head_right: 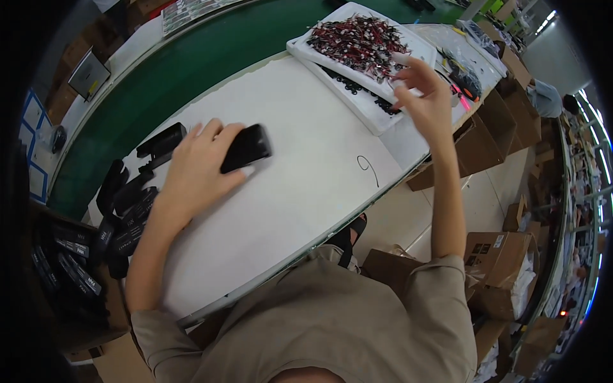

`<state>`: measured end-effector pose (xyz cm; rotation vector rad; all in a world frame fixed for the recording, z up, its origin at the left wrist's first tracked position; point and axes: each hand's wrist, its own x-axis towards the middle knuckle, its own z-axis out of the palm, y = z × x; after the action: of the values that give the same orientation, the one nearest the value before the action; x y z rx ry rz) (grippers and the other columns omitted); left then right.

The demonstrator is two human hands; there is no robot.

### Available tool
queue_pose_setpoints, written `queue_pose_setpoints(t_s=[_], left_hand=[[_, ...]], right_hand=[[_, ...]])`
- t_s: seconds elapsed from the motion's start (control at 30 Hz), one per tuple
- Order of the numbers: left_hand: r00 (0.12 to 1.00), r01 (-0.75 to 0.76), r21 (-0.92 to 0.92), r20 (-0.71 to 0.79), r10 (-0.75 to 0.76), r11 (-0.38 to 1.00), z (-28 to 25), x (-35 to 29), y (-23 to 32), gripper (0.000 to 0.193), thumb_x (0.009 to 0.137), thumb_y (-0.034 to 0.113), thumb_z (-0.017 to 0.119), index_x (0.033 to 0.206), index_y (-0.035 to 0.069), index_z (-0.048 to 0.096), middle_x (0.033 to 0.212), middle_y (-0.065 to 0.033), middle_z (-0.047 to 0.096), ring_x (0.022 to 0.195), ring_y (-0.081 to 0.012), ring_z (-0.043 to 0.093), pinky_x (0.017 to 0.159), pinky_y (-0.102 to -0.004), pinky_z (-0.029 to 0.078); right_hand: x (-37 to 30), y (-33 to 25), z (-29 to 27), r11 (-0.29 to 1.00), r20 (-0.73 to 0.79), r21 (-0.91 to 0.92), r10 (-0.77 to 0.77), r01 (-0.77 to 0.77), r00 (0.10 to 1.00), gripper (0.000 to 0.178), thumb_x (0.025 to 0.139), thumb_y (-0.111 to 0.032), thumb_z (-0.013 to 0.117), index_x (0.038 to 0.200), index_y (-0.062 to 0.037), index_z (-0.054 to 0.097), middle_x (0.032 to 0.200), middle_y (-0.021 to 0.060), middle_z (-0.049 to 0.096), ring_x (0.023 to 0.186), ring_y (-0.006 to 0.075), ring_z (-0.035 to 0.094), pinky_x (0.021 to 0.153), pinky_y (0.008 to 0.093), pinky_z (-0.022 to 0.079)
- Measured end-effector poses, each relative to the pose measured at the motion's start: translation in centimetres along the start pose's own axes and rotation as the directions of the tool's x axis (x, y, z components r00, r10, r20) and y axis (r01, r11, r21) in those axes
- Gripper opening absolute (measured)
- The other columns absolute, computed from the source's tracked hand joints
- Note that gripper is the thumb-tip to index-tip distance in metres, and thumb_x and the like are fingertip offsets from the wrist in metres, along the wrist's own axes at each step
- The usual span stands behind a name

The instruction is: The person assembles small electronic devices by placing internal wiring harnesses and electronic components into plastic casings by hand, taking the components from plastic trays and cardboard boxes.

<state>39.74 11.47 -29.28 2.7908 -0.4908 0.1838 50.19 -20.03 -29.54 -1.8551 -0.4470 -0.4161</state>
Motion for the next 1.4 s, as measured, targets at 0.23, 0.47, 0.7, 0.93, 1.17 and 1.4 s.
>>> queue_pose_setpoints(t_s=[0.23,0.47,0.7,0.93,1.17,1.4], left_hand=[[0.971,-0.234,-0.010,-0.043,0.233,0.972,2.7,-0.8,0.4,0.045,0.064,0.006,0.060,0.108,0.013,0.055,0.104,-0.0083,0.051,0.112,-0.0287,0.044,0.100,-0.0543,0.022],[0.968,-0.202,0.045,-0.145,0.206,0.978,1.5,-1.6,1.9,0.043,0.070,-0.005,0.052,0.112,0.005,0.053,0.121,-0.0168,0.045,0.110,-0.0337,0.045,0.089,-0.0380,0.042],[0.997,-0.030,0.389,-0.059,0.057,0.921,3.9,-4.0,5.8,0.073,0.063,0.047,0.069,0.119,0.005,0.050,0.118,-0.0139,0.049,0.079,-0.0247,0.049,0.056,-0.0314,0.044],[0.953,-0.081,0.493,-0.217,0.212,0.866,7.7,-3.9,4.9,0.048,0.062,0.029,0.071,0.100,0.001,0.060,0.101,-0.0100,0.057,0.069,-0.0172,0.047,0.045,-0.0220,0.039],[0.905,-0.131,0.391,-0.328,0.271,0.911,8.0,-3.4,4.7,0.020,0.073,0.019,0.060,0.078,0.000,0.062,0.086,-0.0127,0.061,0.060,-0.0163,0.044,0.041,-0.0220,0.037],[0.886,-0.153,0.376,-0.356,0.296,0.914,8.3,-3.5,4.5,0.024,0.073,0.021,0.061,0.076,-0.002,0.063,0.086,-0.0147,0.061,0.059,-0.0168,0.045,0.040,-0.0221,0.038]], right_hand=[[-1.2,-4.5,9.6,0.860,0.513,0.395,0.086,-0.324,0.854,0.016,0.081,-0.002,0.057,0.095,0.0051,0.058,0.090,0.0105,0.063,0.078,0.0188,0.065,0.063,0.0280,0.054],[-1.5,-1.8,11.9,0.879,0.529,0.348,0.103,-0.326,0.842,0.012,0.079,-0.003,0.061,0.091,0.0015,0.060,0.089,0.0068,0.065,0.082,0.0109,0.061,0.069,0.0220,0.049],[-1.6,-3.1,11.7,0.988,0.509,-0.014,0.139,-0.154,0.849,0.012,0.072,-0.006,0.069,0.078,-0.0015,0.059,0.073,-0.0005,0.060,0.070,0.0067,0.052,0.065,0.0212,0.041],[-3.2,-4.5,12.0,0.987,0.485,-0.156,0.102,-0.028,0.869,0.016,0.068,-0.005,0.067,0.073,-0.0001,0.052,0.069,0.0018,0.057,0.066,0.0092,0.049,0.065,0.0233,0.041],[-3.2,-4.3,12.2,0.979,0.580,-0.206,0.132,-0.012,0.804,0.018,0.066,-0.005,0.066,0.075,-0.0022,0.050,0.069,0.0031,0.055,0.067,0.0128,0.047,0.062,0.0255,0.039],[-3.5,-4.4,12.4,0.944,0.593,-0.275,0.020,0.180,0.805,0.018,0.064,-0.005,0.065,0.075,-0.0035,0.051,0.071,0.0038,0.054,0.067,0.0172,0.048,0.065,0.0295,0.037]])
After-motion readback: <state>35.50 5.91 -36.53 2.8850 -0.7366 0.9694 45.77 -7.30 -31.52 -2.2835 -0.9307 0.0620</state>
